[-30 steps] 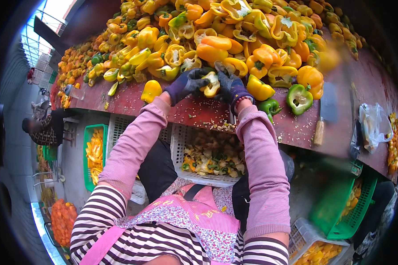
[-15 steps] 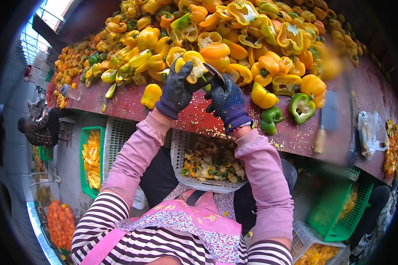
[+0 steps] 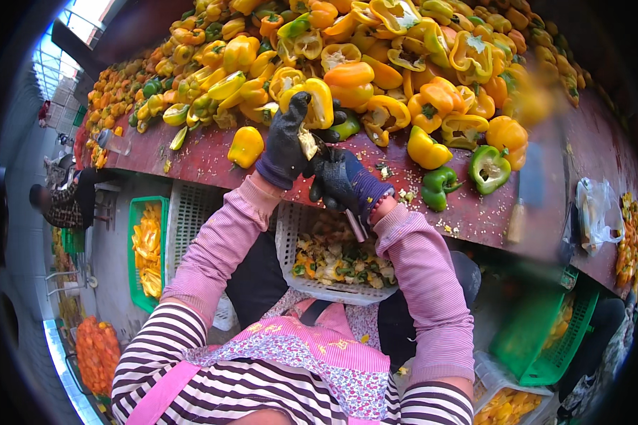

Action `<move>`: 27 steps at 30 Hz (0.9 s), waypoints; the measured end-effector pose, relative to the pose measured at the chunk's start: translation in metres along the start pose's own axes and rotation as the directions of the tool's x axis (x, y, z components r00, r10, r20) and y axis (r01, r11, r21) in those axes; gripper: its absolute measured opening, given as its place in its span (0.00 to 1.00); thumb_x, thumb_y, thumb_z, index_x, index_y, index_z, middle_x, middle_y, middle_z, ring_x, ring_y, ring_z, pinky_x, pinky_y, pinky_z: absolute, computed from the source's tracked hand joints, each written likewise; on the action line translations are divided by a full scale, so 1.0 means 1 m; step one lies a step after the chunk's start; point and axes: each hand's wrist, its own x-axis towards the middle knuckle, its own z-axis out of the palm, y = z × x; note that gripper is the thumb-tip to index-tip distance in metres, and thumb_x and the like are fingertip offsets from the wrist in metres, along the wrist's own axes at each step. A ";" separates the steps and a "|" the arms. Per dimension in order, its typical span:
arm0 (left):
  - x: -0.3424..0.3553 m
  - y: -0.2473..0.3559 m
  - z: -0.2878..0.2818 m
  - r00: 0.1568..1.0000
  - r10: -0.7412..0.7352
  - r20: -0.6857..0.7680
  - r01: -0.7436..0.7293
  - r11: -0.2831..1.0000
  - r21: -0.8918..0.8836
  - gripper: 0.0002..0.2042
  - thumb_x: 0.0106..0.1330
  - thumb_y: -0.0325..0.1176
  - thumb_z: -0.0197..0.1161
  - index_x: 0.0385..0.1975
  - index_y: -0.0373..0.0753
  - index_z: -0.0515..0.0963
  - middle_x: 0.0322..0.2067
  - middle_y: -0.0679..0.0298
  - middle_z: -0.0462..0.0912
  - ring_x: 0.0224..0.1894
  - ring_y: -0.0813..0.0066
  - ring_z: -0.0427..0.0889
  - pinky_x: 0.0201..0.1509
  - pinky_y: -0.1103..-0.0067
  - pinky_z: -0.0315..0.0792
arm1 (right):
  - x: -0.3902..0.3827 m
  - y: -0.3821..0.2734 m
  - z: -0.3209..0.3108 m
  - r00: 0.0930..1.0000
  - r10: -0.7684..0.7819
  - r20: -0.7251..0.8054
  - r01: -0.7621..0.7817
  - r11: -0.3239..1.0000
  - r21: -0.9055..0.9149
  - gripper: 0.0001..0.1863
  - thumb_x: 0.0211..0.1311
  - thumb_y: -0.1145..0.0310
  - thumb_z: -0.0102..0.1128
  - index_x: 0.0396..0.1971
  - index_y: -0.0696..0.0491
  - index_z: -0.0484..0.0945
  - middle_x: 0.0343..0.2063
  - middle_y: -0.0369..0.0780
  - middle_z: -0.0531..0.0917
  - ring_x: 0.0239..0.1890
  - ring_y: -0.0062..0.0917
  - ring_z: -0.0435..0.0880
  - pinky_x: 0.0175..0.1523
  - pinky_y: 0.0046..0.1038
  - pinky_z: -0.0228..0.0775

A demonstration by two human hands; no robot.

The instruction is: The person repeatedly cuts yellow and green bell peppers on a table, removing the core and seeds, and places the cut pieces into a green basket. The person uses a knife to slice the peppers and discards the waste into a white bin.

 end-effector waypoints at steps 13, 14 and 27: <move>-0.160 0.144 -0.213 0.660 0.379 -0.649 -0.656 0.712 -0.251 0.35 0.61 0.60 0.63 0.61 0.41 0.67 0.54 0.46 0.76 0.57 0.46 0.76 0.63 0.46 0.69 | -0.035 0.021 -0.038 0.966 -0.247 0.071 0.160 0.362 -0.918 0.11 0.60 0.65 0.59 0.39 0.53 0.81 0.32 0.52 0.83 0.39 0.51 0.82 0.43 0.44 0.74; -0.179 0.159 -0.237 0.718 0.032 -0.695 -0.542 0.652 -0.531 0.49 0.55 0.62 0.68 0.70 0.43 0.51 0.66 0.44 0.61 0.66 0.43 0.64 0.67 0.42 0.59 | -0.037 0.027 -0.049 0.923 -0.363 0.128 0.246 0.300 -0.922 0.11 0.60 0.65 0.60 0.40 0.53 0.82 0.32 0.52 0.83 0.39 0.51 0.82 0.43 0.45 0.75; 0.093 -0.059 0.035 0.727 0.049 0.685 -0.656 -0.248 0.713 0.19 0.60 0.37 0.64 0.51 0.43 0.78 0.50 0.52 0.80 0.53 0.53 0.79 0.55 0.64 0.74 | -0.044 0.021 -0.012 1.000 0.010 -0.027 -0.028 0.170 -0.985 0.13 0.61 0.64 0.57 0.39 0.55 0.85 0.40 0.50 0.85 0.45 0.41 0.86 0.48 0.39 0.79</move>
